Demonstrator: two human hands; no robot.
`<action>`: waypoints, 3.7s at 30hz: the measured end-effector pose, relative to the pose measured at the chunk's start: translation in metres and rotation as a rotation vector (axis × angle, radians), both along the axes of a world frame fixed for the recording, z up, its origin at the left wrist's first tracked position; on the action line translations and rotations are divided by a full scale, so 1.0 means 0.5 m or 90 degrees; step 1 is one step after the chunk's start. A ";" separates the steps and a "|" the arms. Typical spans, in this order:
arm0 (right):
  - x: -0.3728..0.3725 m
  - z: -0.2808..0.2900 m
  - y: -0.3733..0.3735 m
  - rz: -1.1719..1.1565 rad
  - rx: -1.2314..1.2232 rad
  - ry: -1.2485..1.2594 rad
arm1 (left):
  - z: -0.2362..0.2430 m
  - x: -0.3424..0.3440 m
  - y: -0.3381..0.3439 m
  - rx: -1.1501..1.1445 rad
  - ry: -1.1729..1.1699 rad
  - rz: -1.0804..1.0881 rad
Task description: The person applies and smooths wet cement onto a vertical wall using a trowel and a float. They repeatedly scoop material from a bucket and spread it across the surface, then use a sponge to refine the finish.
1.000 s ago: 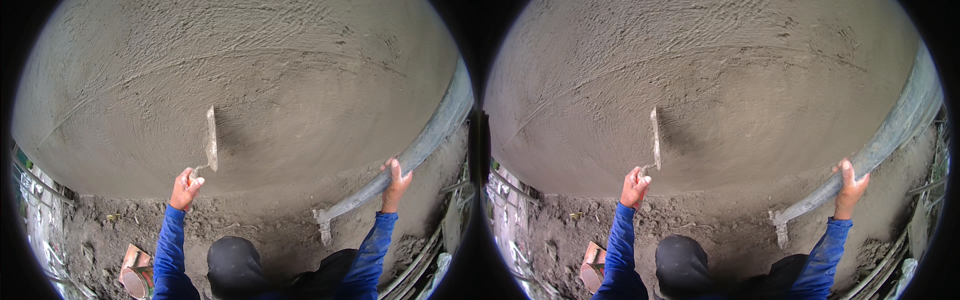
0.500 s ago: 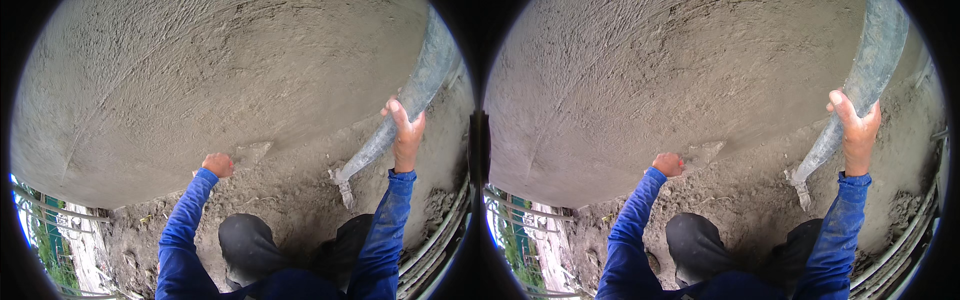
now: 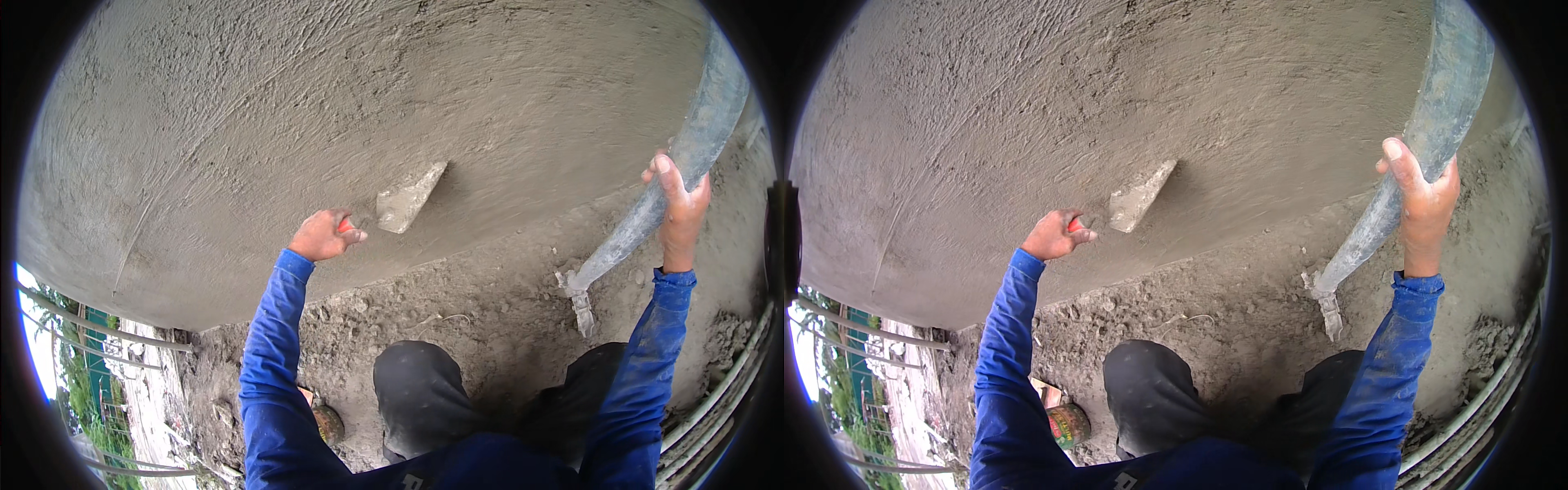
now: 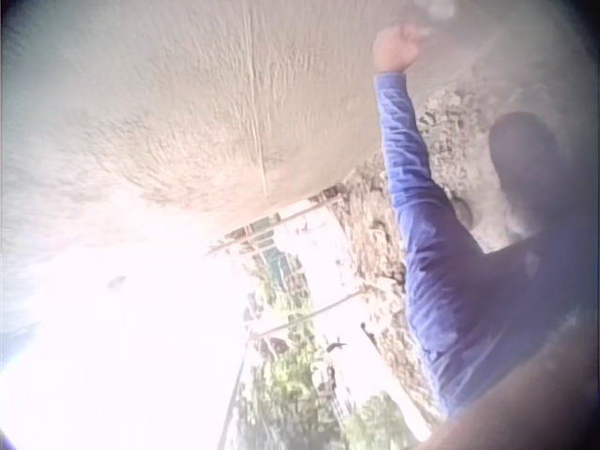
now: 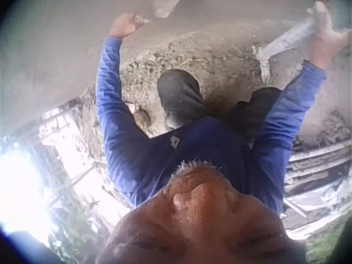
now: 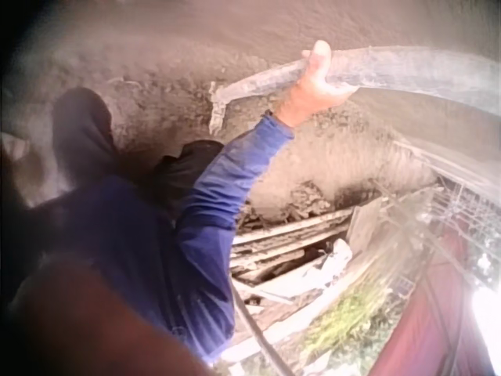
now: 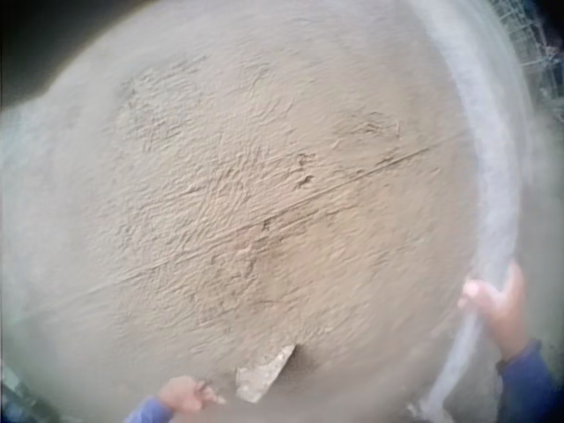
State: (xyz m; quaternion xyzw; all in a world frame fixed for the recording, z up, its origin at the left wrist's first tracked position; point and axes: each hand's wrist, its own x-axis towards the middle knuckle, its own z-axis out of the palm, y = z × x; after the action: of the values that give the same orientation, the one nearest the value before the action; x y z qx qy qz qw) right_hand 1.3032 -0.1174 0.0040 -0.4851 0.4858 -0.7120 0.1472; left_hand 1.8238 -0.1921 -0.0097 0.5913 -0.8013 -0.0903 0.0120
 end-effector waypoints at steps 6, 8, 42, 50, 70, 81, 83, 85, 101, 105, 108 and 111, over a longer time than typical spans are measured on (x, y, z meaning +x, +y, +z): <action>-0.012 -0.008 0.003 0.003 -0.002 0.016 | 0.002 0.099 0.080 -0.065 0.160 0.076; -0.014 -0.004 0.004 0.006 0.002 0.002 | -0.054 0.117 0.116 -0.055 0.198 0.107; 0.019 0.026 0.011 -0.001 0.024 0.030 | -0.228 -0.332 -0.015 0.157 -0.013 -0.098; 0.014 0.013 0.008 0.017 0.008 0.016 | -0.356 -0.514 -0.163 0.216 -0.071 -0.147; 0.023 0.011 0.002 0.050 -0.032 -0.081 | -0.406 -0.944 -0.193 0.147 0.469 -0.015; 0.022 0.004 0.002 0.062 -0.039 -0.060 | -0.422 -0.899 -0.207 0.096 0.498 0.038; 0.021 0.006 0.004 0.054 -0.034 -0.057 | -0.427 -0.860 -0.196 0.090 0.509 0.045; 0.021 0.006 0.002 0.053 -0.046 -0.045 | -0.436 -0.815 -0.186 0.091 0.515 0.055; 0.023 0.007 0.002 0.045 -0.070 -0.027 | -0.529 -0.484 -0.107 0.038 0.558 0.083; 0.026 0.008 0.002 0.048 -0.068 -0.012 | -0.548 -0.417 -0.086 0.046 0.553 0.090; 0.022 0.008 0.007 0.035 -0.069 -0.027 | -0.537 -0.364 -0.072 0.017 0.490 0.092; 0.030 0.014 0.006 0.011 -0.053 -0.032 | -0.550 -0.293 -0.056 0.038 0.448 0.123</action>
State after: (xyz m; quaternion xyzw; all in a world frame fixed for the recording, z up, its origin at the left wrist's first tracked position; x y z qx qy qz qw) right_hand 1.3179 -0.1146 0.0109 -0.4773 0.4475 -0.7422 0.1451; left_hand 1.6771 -0.2203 -0.2849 0.5972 -0.6856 -0.3098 0.2782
